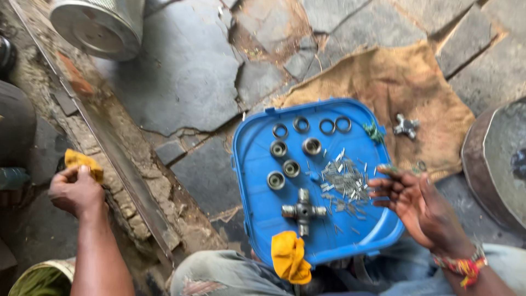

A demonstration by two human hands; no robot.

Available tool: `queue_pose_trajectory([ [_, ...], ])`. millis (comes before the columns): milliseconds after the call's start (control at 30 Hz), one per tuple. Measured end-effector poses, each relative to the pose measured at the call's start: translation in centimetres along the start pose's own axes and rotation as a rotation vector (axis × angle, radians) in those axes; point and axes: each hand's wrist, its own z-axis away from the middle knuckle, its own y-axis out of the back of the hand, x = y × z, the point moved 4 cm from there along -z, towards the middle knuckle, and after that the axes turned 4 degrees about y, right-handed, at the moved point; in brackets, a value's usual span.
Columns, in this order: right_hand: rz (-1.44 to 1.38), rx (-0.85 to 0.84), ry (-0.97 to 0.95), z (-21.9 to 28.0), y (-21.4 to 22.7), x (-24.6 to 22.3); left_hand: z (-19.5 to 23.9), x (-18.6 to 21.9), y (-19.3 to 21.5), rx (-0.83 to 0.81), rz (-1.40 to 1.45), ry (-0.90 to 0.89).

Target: The person applies a green substance from a container onto small metal pins and inserts them into a cylindrical metal part. They wipe the part with a yellow cloth and continue inserting pins into the component while sitting on the ground.

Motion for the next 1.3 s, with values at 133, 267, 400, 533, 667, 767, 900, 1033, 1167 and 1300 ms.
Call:
queue_pose_trajectory([
  [133,-0.087,-0.097,-0.009,-0.3,-2.8,-0.9,5.9,10.8,2.5,-0.27,0.497,-0.044],
  [267,-0.177,-0.177,-0.043,0.5,-5.1,-1.2,15.9,24.4,6.4,-0.514,0.398,-0.146],
  [400,-0.251,-0.3,-0.102,2.6,-7.4,0.0,26.3,35.4,7.7,-0.741,0.253,-0.599],
  [533,-0.268,-0.443,-0.153,5.5,-8.5,1.2,34.8,41.1,6.9,-0.775,0.263,-0.897],
  [667,-0.284,-0.451,-0.185,7.2,-7.7,2.3,39.5,42.6,4.9,-0.824,0.146,-0.962],
  [767,-0.312,-0.431,-0.178,7.5,-6.7,3.0,41.6,42.5,4.2,-0.874,0.063,-1.068],
  [900,-0.296,-0.471,-0.106,7.6,-6.0,3.8,43.5,41.1,2.6,-1.052,-0.029,-1.16],
  [1033,-0.08,-0.547,0.053,8.2,-6.7,3.3,44.3,37.9,0.1,-1.23,-0.239,-1.072],
  [1167,0.458,-0.586,0.445,8.3,-6.3,-0.1,45.5,36.3,0.9,-1.13,0.086,-0.907],
  [1300,0.625,-0.545,0.58,8.4,-6.3,-1.6,46.9,34.6,1.4,-1.348,0.175,-0.372],
])
